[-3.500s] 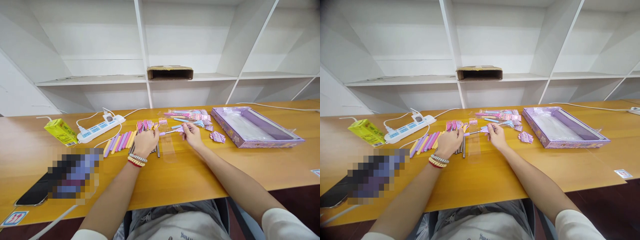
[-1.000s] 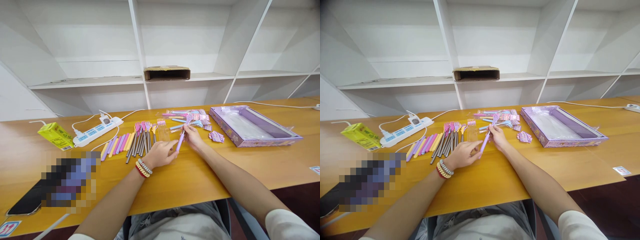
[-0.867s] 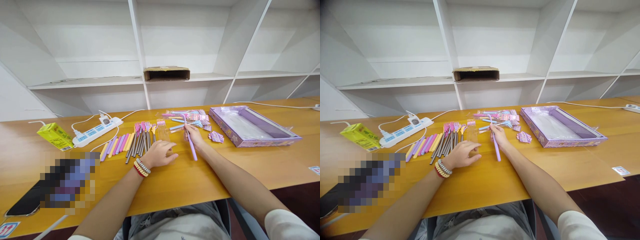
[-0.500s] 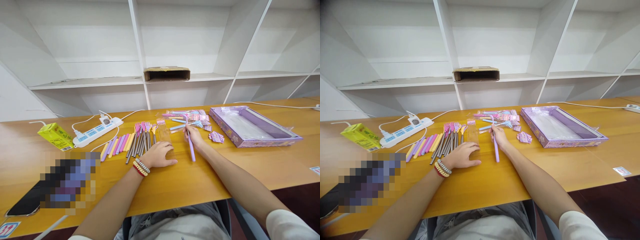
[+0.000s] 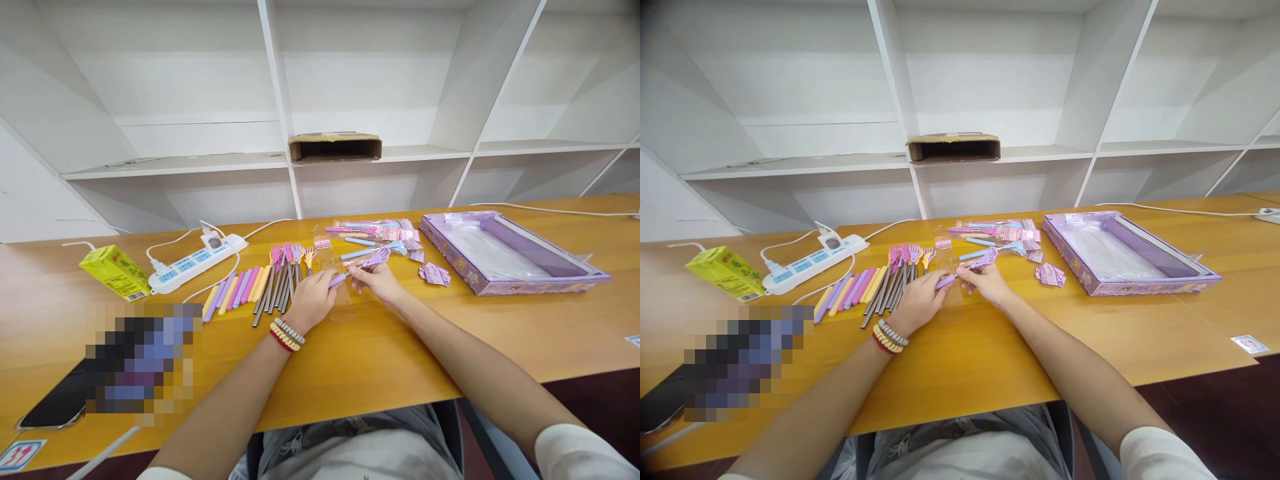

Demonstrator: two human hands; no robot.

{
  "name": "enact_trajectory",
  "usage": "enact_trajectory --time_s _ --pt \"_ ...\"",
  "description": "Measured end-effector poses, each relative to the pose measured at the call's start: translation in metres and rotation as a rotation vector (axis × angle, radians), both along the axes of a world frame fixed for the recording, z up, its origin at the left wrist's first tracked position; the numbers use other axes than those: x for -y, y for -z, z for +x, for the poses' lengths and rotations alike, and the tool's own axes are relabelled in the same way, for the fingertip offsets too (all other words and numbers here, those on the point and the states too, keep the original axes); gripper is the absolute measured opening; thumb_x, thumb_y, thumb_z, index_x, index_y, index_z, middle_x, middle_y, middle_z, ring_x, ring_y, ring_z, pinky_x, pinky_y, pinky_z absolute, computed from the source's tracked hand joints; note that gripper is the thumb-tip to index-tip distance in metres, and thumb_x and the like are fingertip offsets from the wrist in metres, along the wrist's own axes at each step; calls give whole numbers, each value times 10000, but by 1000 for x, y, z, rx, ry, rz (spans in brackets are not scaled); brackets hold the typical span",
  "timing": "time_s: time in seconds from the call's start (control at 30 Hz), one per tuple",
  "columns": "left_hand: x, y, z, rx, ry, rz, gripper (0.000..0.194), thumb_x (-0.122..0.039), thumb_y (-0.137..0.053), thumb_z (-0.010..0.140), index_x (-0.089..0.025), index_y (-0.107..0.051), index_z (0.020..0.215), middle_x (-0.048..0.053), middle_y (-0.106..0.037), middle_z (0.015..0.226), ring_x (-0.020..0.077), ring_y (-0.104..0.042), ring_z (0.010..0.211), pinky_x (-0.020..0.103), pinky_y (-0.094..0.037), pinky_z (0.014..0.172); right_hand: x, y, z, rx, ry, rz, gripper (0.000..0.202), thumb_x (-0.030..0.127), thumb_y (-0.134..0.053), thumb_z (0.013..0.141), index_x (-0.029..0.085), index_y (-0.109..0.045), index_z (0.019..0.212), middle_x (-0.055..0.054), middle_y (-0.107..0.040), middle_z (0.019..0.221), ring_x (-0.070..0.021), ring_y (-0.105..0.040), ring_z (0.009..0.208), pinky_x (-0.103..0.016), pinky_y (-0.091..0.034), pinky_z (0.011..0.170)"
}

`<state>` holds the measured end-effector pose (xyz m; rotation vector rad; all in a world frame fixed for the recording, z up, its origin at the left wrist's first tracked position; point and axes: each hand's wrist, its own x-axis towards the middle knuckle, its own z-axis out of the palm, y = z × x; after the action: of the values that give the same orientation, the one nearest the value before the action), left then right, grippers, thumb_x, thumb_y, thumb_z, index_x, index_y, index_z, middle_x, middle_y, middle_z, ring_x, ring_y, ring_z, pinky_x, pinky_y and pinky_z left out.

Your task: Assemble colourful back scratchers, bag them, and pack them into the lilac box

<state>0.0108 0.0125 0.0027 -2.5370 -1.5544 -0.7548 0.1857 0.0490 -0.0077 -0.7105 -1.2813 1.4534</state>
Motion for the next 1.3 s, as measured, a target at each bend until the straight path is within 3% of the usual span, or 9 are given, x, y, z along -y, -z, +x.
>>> enact_trajectory --time_s 0.23,0.43,0.53,0.63,0.8,0.93,1.07,1.2,1.3 --pt "6 -4 13 -69 -106 -46 388 -417 -263 922 -197 -490 1147 80 -635 955 202 -615 848 287 -425 664 11 -2 -13 -295 -85 -66 198 344 -678 708 177 -575 731 -32 -640 851 -148 -601 803 -285 -500 720" --pt "10 4 25 105 -68 -144 403 -420 -314 909 -155 -369 1207 116 -636 977 234 -637 833 319 -453 656 25 -9 -22 -361 -75 -65 375 192 -728 617 171 -359 554 -17 -614 935 -138 -569 846 -285 -465 780" --pt "12 6 31 264 -1 -126 464 -406 -342 906 -152 -252 1284 128 -618 1050 226 -633 879 330 -471 699 26 -12 -22 -431 -33 -75 411 135 -724 594 166 -318 537 -2 -602 888 -125 -559 813 -266 -465 739" --pt "12 6 34 352 -1 -47 376 -382 -335 912 -142 -325 1201 137 -596 1074 217 -607 944 332 -470 766 24 -14 -22 -483 -2 -100 302 137 -727 588 183 -429 614 15 -588 778 -118 -556 747 -254 -459 692" --pt "12 6 35 186 -101 -69 264 -338 -275 926 -157 -465 955 117 -607 936 218 -603 889 334 -456 758 28 -20 -24 -536 -22 -117 325 124 -758 537 194 -479 689 34 -551 674 -116 -559 725 -246 -456 699" --pt "18 8 39 20 -112 -165 259 -309 -285 913 -154 -479 987 113 -623 865 234 -617 779 335 -439 668 32 -26 -25 -461 71 -238 492 160 -760 546 180 -269 528 56 -404 479 -85 -454 499 -204 -347 440" --pt "21 -2 41 50 13 -247 292 -343 -284 910 -166 -490 1017 78 -626 795 214 -601 687 307 -394 605 37 -36 -23 -414 140 -259 604 118 -737 528 176 -137 484 75 -238 386 -58 -325 385 -197 -211 368" --pt "17 -16 43 248 236 -298 292 -378 -303 908 -179 -511 861 6 -557 676 139 -516 595 263 -345 561 41 -48 -19 -433 162 -149 573 69 -705 519 169 -144 457 76 -235 375 -47 -311 365 -199 -213 373" --pt "16 -18 43 350 304 -369 309 -407 -343 890 -174 -484 746 -23 -479 607 102 -425 538 245 -313 524 41 -51 -16 -412 157 -142 556 68 -705 522 172 -164 450 76 -238 378 -52 -324 370 -201 -234 370"
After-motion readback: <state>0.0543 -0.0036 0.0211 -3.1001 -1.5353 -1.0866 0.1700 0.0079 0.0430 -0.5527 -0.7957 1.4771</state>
